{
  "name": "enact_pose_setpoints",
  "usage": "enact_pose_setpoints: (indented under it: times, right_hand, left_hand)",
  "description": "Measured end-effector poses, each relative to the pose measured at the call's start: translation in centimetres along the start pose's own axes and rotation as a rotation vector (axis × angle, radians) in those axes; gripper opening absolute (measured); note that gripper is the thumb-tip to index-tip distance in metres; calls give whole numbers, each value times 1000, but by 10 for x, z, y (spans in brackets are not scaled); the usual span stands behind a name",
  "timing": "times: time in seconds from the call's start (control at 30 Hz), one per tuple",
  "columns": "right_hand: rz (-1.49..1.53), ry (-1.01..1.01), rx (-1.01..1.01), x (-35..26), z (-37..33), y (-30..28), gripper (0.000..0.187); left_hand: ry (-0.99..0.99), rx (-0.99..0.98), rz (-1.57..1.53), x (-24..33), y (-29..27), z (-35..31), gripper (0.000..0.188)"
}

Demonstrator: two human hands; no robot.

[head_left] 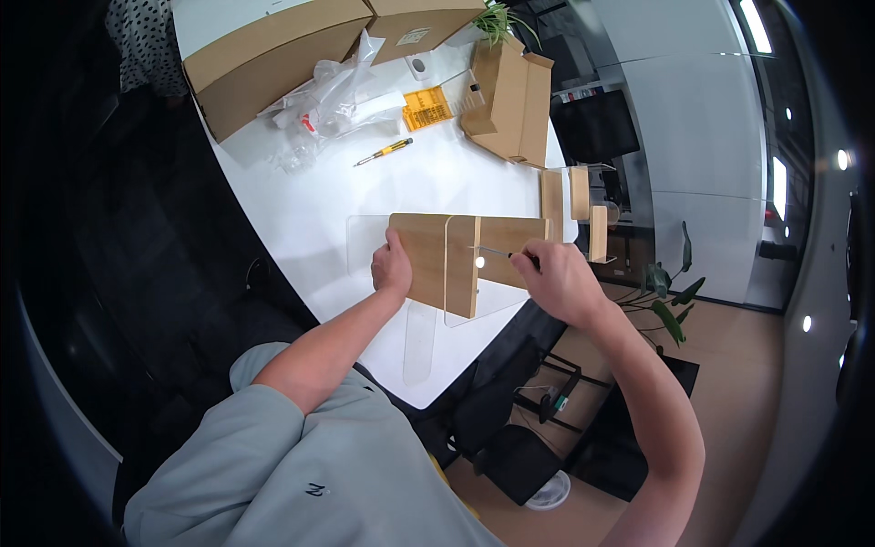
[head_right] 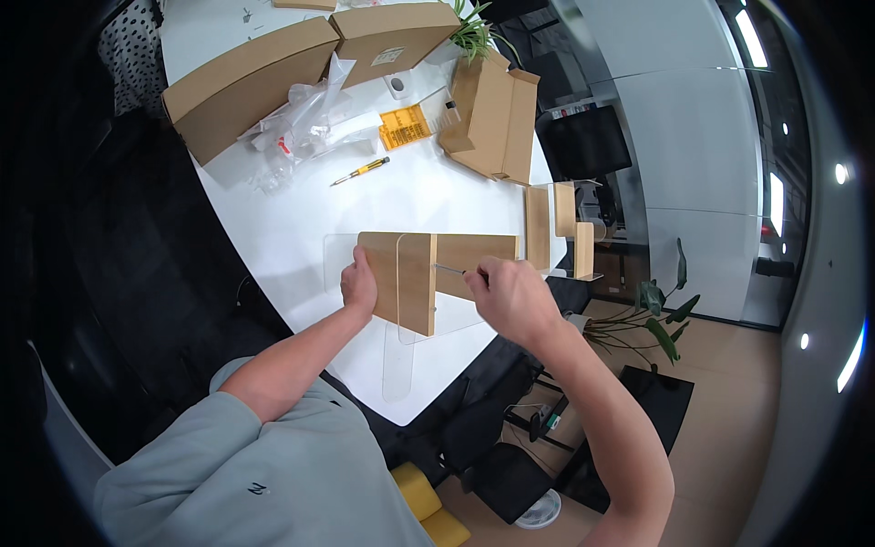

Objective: The person assembles a small wooden shelf unit on a white table. They align wooden panels, insert dowels, and tighten screws with a screwdriver to secure the structure. The person flips the unit to access different sides and continues fastening components.

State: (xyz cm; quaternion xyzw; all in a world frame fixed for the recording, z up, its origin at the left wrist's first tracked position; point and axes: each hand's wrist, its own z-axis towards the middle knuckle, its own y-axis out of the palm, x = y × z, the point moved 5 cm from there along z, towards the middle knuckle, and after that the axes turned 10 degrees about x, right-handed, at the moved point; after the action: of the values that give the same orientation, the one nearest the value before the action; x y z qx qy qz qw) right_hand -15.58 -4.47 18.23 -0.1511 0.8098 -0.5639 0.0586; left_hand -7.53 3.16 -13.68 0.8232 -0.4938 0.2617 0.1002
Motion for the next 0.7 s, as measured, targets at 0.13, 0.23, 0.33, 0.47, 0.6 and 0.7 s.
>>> enact_pose_setpoints:
  times: [0.13, 0.23, 0.33, 0.47, 0.6, 0.7]
  right_hand:
    - [-264, -431, 228, -23, -17, -10, 13]
    - [-469, -689, 277, -22, -23, -11, 13]
    - [-481, -673, 290, -19, -19, -9, 12]
    - [-212, -347, 173, -7, -5, 2, 12]
    - [274, 351, -162, 12, 14, 6, 27]
    - [493, 600, -363, 27, 13, 11, 34]
  left_hand:
    - [-4, -11, 18, 2, -1, 1, 87]
    - [-11, -7, 29, 2, 0, 1, 87]
    - [-10, 9, 53, 1, 0, 0, 87]
    - [-22, 15, 78, 0, -2, -2, 87]
    - [-22, -12, 36, -4, -1, -2, 87]
    - [-23, -14, 22, -6, 0, -3, 86]
